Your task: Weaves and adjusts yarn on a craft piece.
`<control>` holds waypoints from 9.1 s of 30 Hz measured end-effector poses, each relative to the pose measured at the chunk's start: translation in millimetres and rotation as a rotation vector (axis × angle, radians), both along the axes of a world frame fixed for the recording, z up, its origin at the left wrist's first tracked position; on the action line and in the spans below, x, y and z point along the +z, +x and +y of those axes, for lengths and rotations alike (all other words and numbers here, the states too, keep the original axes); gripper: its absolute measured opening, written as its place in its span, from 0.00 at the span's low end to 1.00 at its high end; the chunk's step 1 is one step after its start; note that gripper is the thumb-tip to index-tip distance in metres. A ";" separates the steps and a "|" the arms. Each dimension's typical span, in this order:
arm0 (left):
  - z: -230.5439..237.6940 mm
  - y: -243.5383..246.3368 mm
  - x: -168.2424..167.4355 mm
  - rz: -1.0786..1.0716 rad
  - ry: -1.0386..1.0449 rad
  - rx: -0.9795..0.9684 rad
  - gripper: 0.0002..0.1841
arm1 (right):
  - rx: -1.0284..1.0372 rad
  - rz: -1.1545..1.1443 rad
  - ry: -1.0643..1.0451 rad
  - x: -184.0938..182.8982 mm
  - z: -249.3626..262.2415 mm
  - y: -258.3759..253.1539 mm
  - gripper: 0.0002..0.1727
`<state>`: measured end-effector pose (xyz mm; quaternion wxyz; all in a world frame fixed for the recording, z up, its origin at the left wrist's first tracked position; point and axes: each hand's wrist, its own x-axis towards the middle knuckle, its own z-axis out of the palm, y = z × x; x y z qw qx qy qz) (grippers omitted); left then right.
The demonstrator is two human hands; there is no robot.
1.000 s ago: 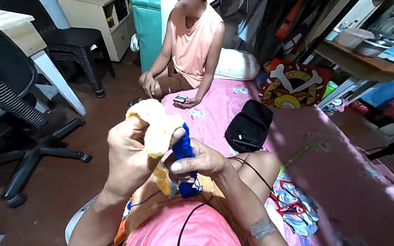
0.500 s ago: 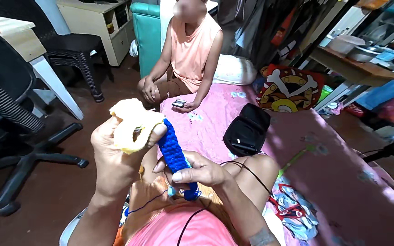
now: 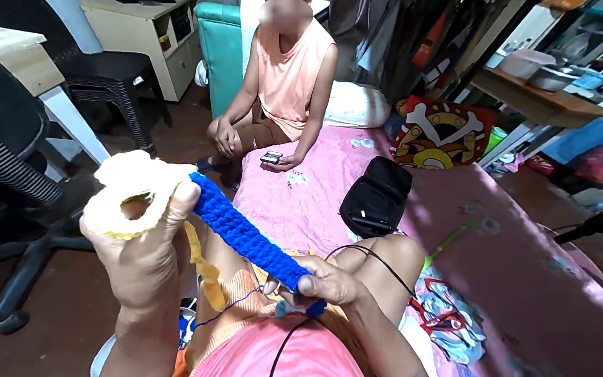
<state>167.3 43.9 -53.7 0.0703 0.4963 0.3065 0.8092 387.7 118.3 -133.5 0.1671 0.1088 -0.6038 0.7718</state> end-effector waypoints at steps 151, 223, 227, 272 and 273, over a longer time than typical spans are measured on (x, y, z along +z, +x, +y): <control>30.0 -10.4 15.6 1.402 -1.174 -0.312 0.16 | -0.114 -0.126 -0.102 -27.5 33.0 -37.0 0.28; -3.9 2.9 -159.8 0.382 -1.287 -0.927 0.32 | -0.089 -0.764 0.690 -70.8 17.4 -12.3 0.20; -8.8 -7.9 -156.0 0.464 -1.335 -0.822 0.32 | -0.026 -0.765 0.547 -83.1 25.0 -2.9 0.17; 2.0 14.3 -174.4 0.805 -1.349 -0.747 0.24 | -0.032 -0.900 0.283 -92.2 30.0 2.2 0.11; 2.4 19.3 -175.9 0.816 -1.363 -0.686 0.23 | -0.037 -0.912 0.295 -92.0 29.3 2.1 0.11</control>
